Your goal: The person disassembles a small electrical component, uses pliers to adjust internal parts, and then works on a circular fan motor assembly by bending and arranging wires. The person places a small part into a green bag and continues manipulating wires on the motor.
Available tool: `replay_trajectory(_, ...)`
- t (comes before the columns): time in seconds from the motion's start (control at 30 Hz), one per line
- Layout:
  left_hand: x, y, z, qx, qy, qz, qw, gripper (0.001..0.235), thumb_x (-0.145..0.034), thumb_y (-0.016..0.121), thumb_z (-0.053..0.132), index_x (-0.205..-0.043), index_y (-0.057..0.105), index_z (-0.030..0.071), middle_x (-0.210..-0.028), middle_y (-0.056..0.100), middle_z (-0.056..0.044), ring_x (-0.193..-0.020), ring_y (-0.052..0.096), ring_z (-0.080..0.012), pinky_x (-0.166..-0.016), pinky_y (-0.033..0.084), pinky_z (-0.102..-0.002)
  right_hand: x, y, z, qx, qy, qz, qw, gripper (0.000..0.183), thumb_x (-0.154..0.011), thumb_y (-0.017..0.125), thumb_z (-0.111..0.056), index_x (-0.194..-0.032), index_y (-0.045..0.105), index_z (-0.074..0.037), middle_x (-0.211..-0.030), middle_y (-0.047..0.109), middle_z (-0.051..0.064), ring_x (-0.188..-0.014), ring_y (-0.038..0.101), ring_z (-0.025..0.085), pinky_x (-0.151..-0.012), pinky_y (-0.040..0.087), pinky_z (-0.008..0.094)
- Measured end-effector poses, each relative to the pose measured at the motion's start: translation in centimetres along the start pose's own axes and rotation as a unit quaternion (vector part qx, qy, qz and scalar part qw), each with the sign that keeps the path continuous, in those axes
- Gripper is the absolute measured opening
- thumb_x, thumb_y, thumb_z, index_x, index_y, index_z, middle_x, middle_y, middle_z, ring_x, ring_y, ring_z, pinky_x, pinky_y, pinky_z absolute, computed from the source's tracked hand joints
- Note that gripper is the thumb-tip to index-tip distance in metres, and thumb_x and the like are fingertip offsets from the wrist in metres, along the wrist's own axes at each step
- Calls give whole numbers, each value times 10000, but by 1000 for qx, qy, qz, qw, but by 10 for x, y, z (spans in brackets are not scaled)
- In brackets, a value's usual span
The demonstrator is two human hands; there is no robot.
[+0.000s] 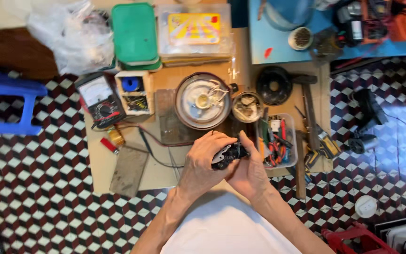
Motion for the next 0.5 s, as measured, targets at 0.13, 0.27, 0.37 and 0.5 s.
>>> replay_trajectory(0.13,-8,36,25,56,49,9,997,505,-785,884,142,-1232,654,96,-1187,728,-99,-1181,693,-302,-1025,542,-407,24,-23,-36,-54,-77,-45,995,286,-986,682,-385,-1117,697,-130,-1096,730,18,-1062,663,179,-985,503,383)
replay_trajectory(0.27,-8,50,37,99,-36,-10,994,455,-861,884,263,-1250,694,122,-1191,729,-82,-1136,717,-247,-1017,584,-365,44,-36,-45,-86,-109,-54,989,310,-952,670,-335,-1189,673,-135,-1168,719,11,-1125,652,169,-1046,485,376)
replay_trajectory(0.37,-4,36,55,22,40,11,999,531,-861,808,366,-1286,641,96,-1433,610,-174,-1276,630,-294,-1132,494,-435,49,-44,-39,-79,-134,-36,987,434,-925,662,-351,-1301,657,-134,-1256,691,28,-1177,627,196,-1057,455,403)
replay_trajectory(0.5,10,11,48,-25,19,23,999,571,-932,685,418,-1368,608,58,-1566,478,-242,-1467,471,-406,-1217,362,-512,41,-35,-23,-105,-107,-95,984,507,-875,709,-345,-1317,649,-104,-1267,682,89,-1163,614,255,-1043,431,462)
Point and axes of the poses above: each hand's wrist, its own x-axis away from the middle knuckle, its own y-axis out of the palm, z = x × y, the point moved 7 cm from there along -x, towards the middle knuckle
